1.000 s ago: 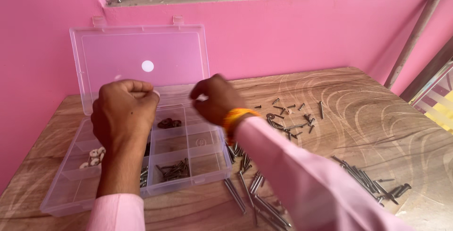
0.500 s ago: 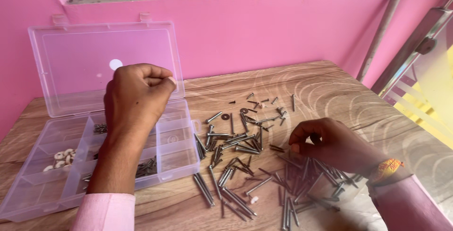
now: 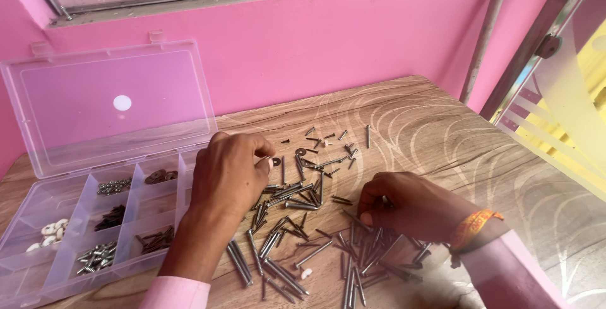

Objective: The person sorts a pile of mixed metal hardware on a wooden table, picking up individual screws, bolts, and washers by hand. They place the sorted items into the compartments of a clear plastic organizer box.

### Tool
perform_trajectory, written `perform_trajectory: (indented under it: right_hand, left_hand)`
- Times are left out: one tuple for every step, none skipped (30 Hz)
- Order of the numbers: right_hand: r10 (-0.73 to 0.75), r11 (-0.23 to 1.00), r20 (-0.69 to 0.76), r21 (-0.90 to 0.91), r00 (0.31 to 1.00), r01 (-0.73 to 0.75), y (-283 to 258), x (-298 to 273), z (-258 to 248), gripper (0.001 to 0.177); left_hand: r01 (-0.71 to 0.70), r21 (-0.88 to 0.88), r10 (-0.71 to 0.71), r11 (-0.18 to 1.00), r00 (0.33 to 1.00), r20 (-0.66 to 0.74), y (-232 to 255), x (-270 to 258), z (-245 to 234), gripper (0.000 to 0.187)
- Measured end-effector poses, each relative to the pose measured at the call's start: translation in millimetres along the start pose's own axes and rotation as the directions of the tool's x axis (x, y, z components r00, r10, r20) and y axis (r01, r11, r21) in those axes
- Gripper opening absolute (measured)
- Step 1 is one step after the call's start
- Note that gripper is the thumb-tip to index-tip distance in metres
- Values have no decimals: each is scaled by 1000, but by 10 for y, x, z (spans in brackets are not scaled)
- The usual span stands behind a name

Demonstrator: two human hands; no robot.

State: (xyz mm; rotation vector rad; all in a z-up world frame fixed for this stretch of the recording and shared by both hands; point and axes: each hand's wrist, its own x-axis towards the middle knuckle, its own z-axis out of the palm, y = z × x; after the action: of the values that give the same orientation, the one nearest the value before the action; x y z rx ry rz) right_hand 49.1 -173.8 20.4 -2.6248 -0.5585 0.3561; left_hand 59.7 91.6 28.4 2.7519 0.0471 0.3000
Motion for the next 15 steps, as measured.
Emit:
perform_trajectory:
  right_hand:
    - [-28,1000,9,5,1000,28,15,7,15,25]
    - [-57,998,17,10,998,57,31,13,24,24]
    - [-80,996,11,26,997,80,49,16,24,23]
    - [-103,994,5,42,995,103,62,17,22,23]
    - [-124,991,4,58,992,124,71,10,21,22]
    - [-77,995,24,72,997,75,80,8,2,22]
    - [-29,996,48,87,998,25,90,-3,-24,22]
    - [18,995,72,101,997,-26,96,-25,-43,23]
    - [-6,996,69,95,998,-1,89,-37,-55,22]
    - [-30,996,66,88,997,24,78,-46,-60,21]
    - [-56,995,65,80,996,51,70,-55,-64,20]
    - [-57,996,64,71,996,53,62,-59,-65,18]
    - [-57,997,63,61,996,54,48,-57,-56,16]
    - [-58,997,63,51,996,55,35,-56,-48,14]
    - [-60,998,61,34,996,59,24,-59,-39,13]
  left_hand:
    - [-25,55,25,998,1000,-4,24,-7,43,24]
    - [-50,110,51,993,999,-6,41,-15,75,26]
    - [-75,164,77,984,997,-8,57,5,92,28]
    - [-55,177,54,983,998,12,71,53,96,27]
    - [-33,188,26,982,999,36,80,91,107,26]
    - [-11,200,-1,980,998,60,92,129,123,26]
    - [-13,219,-3,976,997,75,108,154,152,21]
    - [-15,238,-6,971,996,89,125,187,183,17]
    - [-17,258,-8,966,995,98,140,237,202,12]
    - [-16,274,-14,961,994,106,156,289,223,11]
    - [-12,291,-22,957,993,113,169,333,249,11]
    - [-9,308,-30,951,992,120,174,368,273,10]
    - [13,309,-49,951,993,111,170,390,295,8]
    - [34,309,-68,951,993,101,161,408,314,6]
    - [56,310,-88,949,992,91,149,419,326,5]
